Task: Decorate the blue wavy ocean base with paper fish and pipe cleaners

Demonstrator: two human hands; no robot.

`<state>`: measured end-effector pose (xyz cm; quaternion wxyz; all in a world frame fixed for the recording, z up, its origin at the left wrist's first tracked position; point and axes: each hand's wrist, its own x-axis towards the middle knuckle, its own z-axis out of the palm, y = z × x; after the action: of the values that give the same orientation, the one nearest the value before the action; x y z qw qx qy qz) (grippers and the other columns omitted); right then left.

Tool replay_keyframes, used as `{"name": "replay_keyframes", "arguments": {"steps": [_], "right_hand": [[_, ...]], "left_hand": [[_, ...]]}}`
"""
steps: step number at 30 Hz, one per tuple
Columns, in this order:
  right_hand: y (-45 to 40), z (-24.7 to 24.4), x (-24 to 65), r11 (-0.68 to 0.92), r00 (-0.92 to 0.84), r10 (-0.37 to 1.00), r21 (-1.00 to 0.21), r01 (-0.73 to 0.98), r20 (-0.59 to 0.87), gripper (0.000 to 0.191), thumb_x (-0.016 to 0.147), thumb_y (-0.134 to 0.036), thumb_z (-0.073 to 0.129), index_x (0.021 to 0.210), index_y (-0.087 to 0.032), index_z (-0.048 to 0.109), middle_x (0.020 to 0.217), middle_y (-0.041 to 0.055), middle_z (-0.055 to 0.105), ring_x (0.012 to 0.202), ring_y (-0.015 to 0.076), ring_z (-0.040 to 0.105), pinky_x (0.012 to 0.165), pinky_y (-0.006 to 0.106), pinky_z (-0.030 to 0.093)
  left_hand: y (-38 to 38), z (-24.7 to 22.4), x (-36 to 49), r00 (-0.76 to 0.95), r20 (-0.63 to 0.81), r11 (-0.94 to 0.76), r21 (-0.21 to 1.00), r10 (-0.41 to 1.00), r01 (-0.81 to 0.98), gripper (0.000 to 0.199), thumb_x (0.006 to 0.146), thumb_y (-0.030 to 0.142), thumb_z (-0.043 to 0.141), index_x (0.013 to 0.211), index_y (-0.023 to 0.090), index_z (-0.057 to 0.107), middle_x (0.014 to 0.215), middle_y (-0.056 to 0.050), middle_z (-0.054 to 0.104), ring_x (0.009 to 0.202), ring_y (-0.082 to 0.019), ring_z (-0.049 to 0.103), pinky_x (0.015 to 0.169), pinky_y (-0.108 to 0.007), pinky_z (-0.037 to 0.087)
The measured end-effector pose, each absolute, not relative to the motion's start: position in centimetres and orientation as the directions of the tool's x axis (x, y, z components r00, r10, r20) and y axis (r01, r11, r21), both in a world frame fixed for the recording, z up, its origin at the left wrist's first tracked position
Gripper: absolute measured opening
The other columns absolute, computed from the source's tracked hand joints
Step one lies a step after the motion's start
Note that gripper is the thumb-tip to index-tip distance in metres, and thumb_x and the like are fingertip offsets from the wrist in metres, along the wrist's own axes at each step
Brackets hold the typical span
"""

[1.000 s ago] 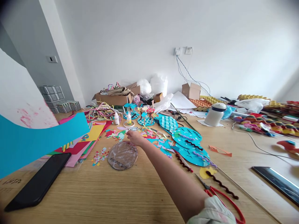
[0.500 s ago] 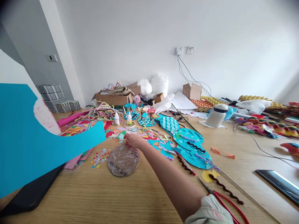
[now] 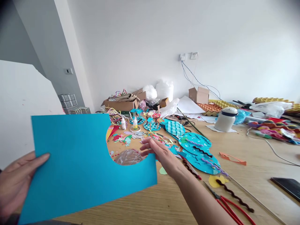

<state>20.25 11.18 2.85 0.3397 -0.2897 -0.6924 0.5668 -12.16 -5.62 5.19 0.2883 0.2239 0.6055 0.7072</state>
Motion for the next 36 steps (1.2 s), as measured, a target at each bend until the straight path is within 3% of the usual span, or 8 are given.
{"name": "replay_keyframes", "arguments": {"steps": [2,5,10,14,21,31,33,36], "right_hand": [[8.7,2.3,22.5,0.023,-0.523,0.848,-0.993,-0.119,0.082,0.052,0.083,-0.059,0.034,0.118,-0.022,0.047,0.103,0.0104,0.062,0.087,0.0235,0.062,0.076,0.039,0.047],[5.5,0.3,25.2,-0.123,-0.363,0.932,-0.950,-0.287,-0.011,0.062,0.080,-0.067,0.026,0.119,-0.024,0.046,0.109,0.0128,0.061,0.092,0.0281,0.061,0.075,0.043,0.048],[2.0,-3.3,28.2,-0.132,-0.108,0.990,-0.809,-0.573,-0.085,0.073,0.070,-0.077,0.026,0.114,-0.026,0.054,0.114,0.0134,0.060,0.096,0.0316,0.059,0.073,0.045,0.048],[0.4,-4.8,28.1,-0.154,-0.160,0.985,-0.757,-0.636,-0.066,0.072,0.061,-0.080,0.041,0.104,-0.027,0.061,0.110,0.0116,0.062,0.091,0.0287,0.061,0.070,0.041,0.050],[-1.2,-4.4,23.0,-0.237,-0.199,0.965,-0.889,-0.391,-0.169,0.027,0.060,-0.047,0.073,0.066,-0.022,0.064,0.075,0.0052,0.067,0.066,0.0203,0.059,0.060,0.032,0.047],[-0.4,-2.3,25.7,0.082,-0.108,0.992,-0.991,0.102,0.070,0.047,0.072,-0.048,0.061,0.036,-0.021,0.048,0.038,-0.0008,0.044,0.044,0.0124,0.044,0.050,0.026,0.042],[-0.1,-1.5,25.9,0.213,-0.150,0.971,-0.962,0.172,0.188,0.041,0.077,-0.050,0.055,0.048,-0.022,0.062,0.047,0.0018,0.055,0.046,0.0139,0.048,0.048,0.027,0.042],[0.8,-0.8,26.0,0.416,-0.238,0.898,-0.890,0.186,0.370,0.038,0.073,-0.057,0.056,0.087,-0.025,0.072,0.091,0.0075,0.069,0.080,0.0238,0.062,0.069,0.033,0.050]], "left_hand": [[-4.8,5.5,-8.5,-0.679,-0.188,-0.033,0.954,0.709,-0.299,0.053,0.045,0.032,0.082,0.093,0.021,0.064,0.085,-0.001,0.072,0.084,-0.028,0.063,0.061,-0.034,0.056],[-4.1,4.2,-5.3,-0.636,-0.167,-0.082,0.935,0.753,-0.344,0.044,0.047,0.024,0.082,0.088,0.023,0.065,0.083,0.003,0.071,0.080,-0.020,0.064,0.059,-0.023,0.054],[-3.1,2.3,-3.9,-0.603,-0.238,-0.051,0.905,0.761,-0.422,0.031,0.052,0.022,0.078,0.080,0.023,0.066,0.082,0.003,0.069,0.075,-0.017,0.064,0.057,-0.022,0.053],[-2.6,2.0,-2.5,-0.586,-0.251,-0.052,0.891,0.771,-0.450,0.026,0.053,0.020,0.076,0.075,0.024,0.064,0.074,0.006,0.068,0.071,-0.017,0.064,0.051,-0.021,0.051],[-2.8,-1.6,1.1,-0.451,-0.332,0.013,0.817,0.829,-0.577,0.023,0.060,0.024,0.072,0.079,0.029,0.061,0.085,0.005,0.070,0.090,-0.023,0.063,0.069,-0.032,0.054],[-1.4,0.3,-2.8,-0.356,-0.067,-0.060,0.940,0.932,-0.335,0.018,0.053,0.024,0.079,0.056,0.020,0.063,0.058,0.004,0.061,0.061,-0.011,0.057,0.059,-0.020,0.047],[-0.8,1.1,-3.0,-0.314,-0.104,-0.017,0.934,0.944,-0.358,0.021,0.058,0.027,0.077,0.076,0.021,0.068,0.073,0.001,0.067,0.070,-0.014,0.061,0.061,-0.020,0.048],[-0.1,2.2,-2.5,-0.260,-0.233,0.070,0.855,0.937,-0.514,0.032,0.069,0.037,0.067,0.098,0.023,0.066,0.086,-0.003,0.070,0.080,-0.022,0.065,0.063,-0.028,0.052]]}}
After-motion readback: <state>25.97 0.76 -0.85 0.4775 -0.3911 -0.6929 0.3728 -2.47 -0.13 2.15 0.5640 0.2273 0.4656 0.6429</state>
